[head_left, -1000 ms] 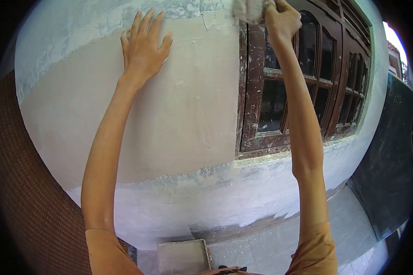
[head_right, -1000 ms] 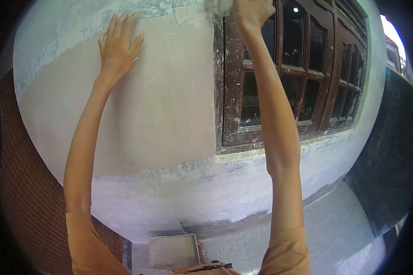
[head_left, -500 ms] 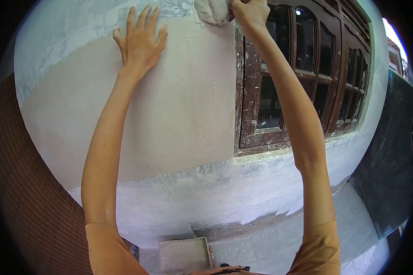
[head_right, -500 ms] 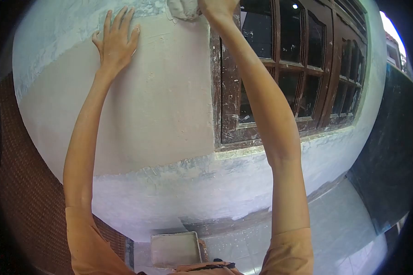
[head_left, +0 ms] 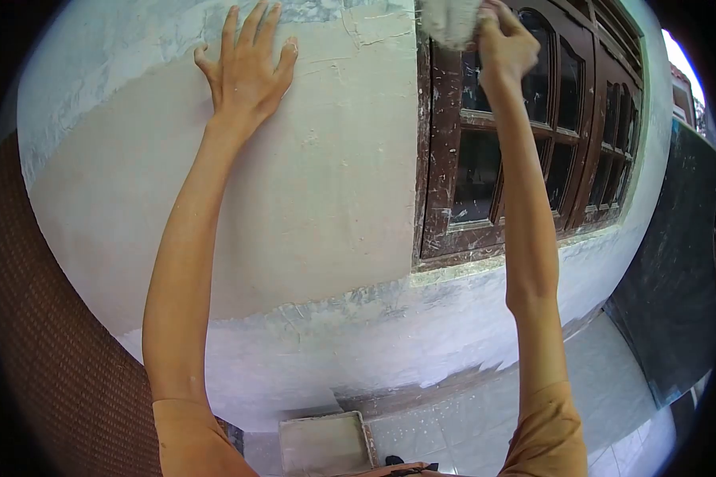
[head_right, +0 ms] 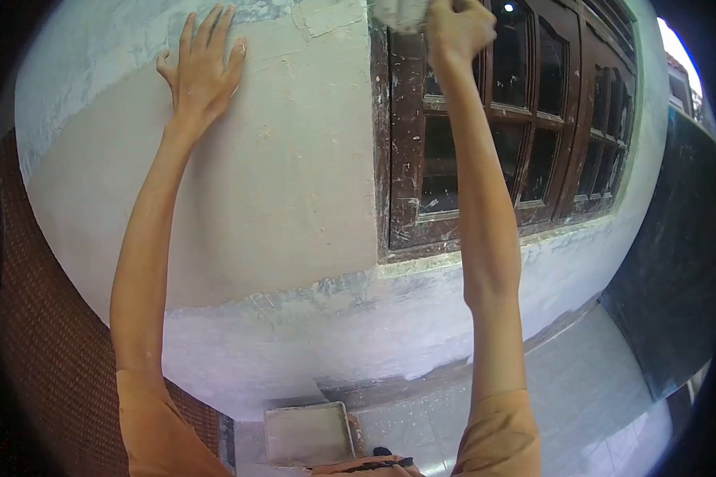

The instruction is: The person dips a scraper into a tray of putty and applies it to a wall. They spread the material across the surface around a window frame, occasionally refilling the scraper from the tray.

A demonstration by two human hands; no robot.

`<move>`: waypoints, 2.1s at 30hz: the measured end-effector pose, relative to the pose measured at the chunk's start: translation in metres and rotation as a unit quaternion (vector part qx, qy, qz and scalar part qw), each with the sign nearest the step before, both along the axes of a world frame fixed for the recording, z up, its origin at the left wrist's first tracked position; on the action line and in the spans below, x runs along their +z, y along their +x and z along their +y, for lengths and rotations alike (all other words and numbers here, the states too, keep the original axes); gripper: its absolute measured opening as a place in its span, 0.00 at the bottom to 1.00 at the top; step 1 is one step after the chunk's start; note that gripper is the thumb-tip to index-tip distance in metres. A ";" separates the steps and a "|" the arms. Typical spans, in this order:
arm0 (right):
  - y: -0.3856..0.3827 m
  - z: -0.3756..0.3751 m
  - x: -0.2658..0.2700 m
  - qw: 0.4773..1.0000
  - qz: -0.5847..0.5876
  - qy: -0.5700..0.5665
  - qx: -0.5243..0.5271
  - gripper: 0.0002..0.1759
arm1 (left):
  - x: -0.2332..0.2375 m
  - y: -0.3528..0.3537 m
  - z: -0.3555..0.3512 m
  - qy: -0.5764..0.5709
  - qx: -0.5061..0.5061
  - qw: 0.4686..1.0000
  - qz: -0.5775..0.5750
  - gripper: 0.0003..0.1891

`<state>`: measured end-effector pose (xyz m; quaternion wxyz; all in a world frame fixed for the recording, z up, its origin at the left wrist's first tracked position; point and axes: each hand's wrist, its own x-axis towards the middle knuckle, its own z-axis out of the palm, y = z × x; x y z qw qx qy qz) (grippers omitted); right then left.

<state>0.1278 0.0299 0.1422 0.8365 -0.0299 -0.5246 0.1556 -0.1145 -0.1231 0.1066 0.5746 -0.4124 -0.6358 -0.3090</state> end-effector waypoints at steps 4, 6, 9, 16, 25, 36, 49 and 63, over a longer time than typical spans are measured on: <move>-0.033 -0.013 -0.009 0.997 -0.020 -0.020 0.065 0.13 | -0.002 0.004 0.002 -0.004 -0.003 1.000 -0.017 0.34; -0.044 -0.023 -0.017 0.992 -0.104 -0.059 0.039 0.14 | -0.003 0.008 0.000 -0.004 0.006 1.000 -0.023 0.34; -0.023 0.006 -0.015 1.000 0.005 0.000 -0.025 0.15 | -0.002 0.003 -0.003 -0.002 -0.003 1.000 -0.008 0.34; -0.044 0.002 -0.026 0.996 -0.030 0.017 0.079 0.15 | -0.004 0.006 0.001 0.005 -0.006 1.000 -0.008 0.34; -0.022 0.010 -0.036 0.988 -0.034 0.022 0.147 0.14 | -0.006 -0.001 0.007 0.010 -0.009 1.000 -0.006 0.34; -0.041 0.000 -0.026 0.991 -0.005 0.008 0.133 0.14 | -0.008 -0.002 0.007 0.014 -0.005 1.000 0.020 0.35; -0.052 -0.005 -0.012 0.997 -0.048 -0.041 0.033 0.15 | -0.005 -0.002 0.008 0.001 0.001 1.000 -0.005 0.34; -0.019 0.012 0.004 0.997 0.045 -0.050 0.032 0.14 | -0.004 0.003 -0.002 -0.021 -0.005 1.000 -0.003 0.35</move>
